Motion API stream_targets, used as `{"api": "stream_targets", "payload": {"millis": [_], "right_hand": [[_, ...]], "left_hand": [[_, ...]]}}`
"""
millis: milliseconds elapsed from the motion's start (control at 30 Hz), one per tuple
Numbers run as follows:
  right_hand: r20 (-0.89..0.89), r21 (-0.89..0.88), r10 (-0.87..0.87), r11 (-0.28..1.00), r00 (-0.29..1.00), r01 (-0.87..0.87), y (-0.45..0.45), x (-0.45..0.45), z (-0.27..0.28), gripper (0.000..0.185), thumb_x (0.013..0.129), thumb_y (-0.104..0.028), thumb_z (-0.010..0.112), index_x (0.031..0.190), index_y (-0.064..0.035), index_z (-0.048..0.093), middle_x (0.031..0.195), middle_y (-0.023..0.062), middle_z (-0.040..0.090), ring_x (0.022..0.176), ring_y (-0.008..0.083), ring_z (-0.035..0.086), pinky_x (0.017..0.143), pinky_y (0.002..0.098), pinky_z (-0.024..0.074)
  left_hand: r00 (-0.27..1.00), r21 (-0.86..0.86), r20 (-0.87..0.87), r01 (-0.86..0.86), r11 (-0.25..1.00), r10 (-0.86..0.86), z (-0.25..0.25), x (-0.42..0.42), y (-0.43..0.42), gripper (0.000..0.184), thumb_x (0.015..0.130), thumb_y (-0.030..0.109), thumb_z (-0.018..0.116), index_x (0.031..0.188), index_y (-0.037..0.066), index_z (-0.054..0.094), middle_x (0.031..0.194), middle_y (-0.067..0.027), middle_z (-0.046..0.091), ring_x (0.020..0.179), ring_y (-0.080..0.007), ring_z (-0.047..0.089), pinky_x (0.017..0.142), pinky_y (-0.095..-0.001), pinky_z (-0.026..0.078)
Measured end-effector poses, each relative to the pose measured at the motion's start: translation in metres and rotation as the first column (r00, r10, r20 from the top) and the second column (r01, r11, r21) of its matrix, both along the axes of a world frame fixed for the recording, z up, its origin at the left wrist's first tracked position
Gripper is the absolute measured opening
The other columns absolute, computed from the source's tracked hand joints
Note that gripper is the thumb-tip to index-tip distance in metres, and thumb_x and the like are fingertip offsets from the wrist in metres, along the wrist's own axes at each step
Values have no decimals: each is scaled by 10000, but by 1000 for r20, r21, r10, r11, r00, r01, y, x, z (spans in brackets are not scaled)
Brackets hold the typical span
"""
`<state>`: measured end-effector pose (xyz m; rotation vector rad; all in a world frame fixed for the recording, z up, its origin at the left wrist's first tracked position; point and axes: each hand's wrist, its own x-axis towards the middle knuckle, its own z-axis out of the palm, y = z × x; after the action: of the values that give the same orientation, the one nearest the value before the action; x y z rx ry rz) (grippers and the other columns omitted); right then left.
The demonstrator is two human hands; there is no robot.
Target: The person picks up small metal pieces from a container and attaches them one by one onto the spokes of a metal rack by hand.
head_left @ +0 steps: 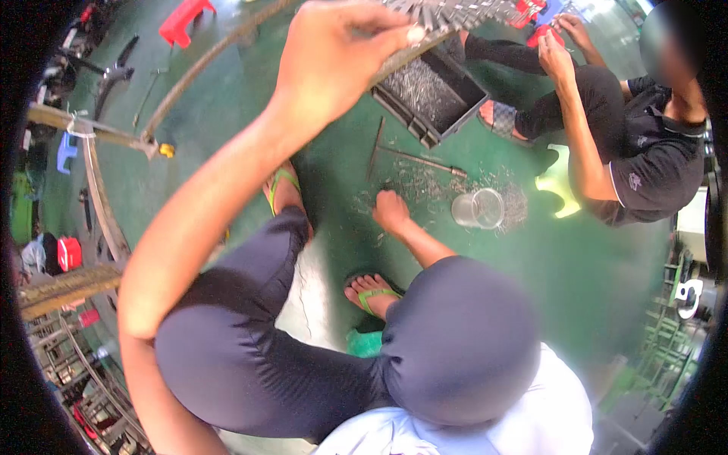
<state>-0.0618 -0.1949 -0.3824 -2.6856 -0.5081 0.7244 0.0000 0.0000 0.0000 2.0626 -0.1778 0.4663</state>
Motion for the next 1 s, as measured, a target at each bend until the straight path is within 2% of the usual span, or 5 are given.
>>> {"api": "stream_targets", "payload": {"millis": [233,300,500,567,1000], "right_hand": [[31,46,-54,998,998,53,2,7,28,281,794,-228,765,878,36,720,905,235,734,885,437,721,811,499,587],[56,293,-182,943,982,158,-6,18,48,271,788,-219,759,833,42,704,927,246,737,825,415,727,780,468,590],[83,938,-507,331,858,105,10,58,241,128,842,0,767,959,-4,716,788,17,708,726,48,635,682,230,527],[114,981,-498,195,860,-17,11,65,289,226,872,41,764,1095,27,734,905,49,726,808,69,676,719,218,551],[302,943,-465,275,832,-189,16,72,353,153,844,27,802,991,32,762,884,94,743,753,102,704,689,240,570]], "left_hand": [[993,-371,-75,56,927,-90,-3,5,10,243,927,152,786,1098,-21,770,985,-88,775,881,-125,716,814,-287,580],[989,-415,-85,78,906,-124,-6,3,13,245,929,146,783,1106,-21,765,997,-94,776,897,-135,724,823,-292,583],[973,-459,-148,91,884,-177,-4,-4,18,282,918,171,795,1124,-18,755,1054,-121,780,960,-165,738,871,-310,577],[967,-473,-156,108,874,-203,-2,-6,17,285,917,173,796,1125,-17,755,1056,-122,781,961,-165,737,873,-308,574],[966,-504,-108,151,850,-236,1,-7,5,262,909,144,801,1114,-16,764,1039,-105,783,936,-132,717,852,-278,559]]}}
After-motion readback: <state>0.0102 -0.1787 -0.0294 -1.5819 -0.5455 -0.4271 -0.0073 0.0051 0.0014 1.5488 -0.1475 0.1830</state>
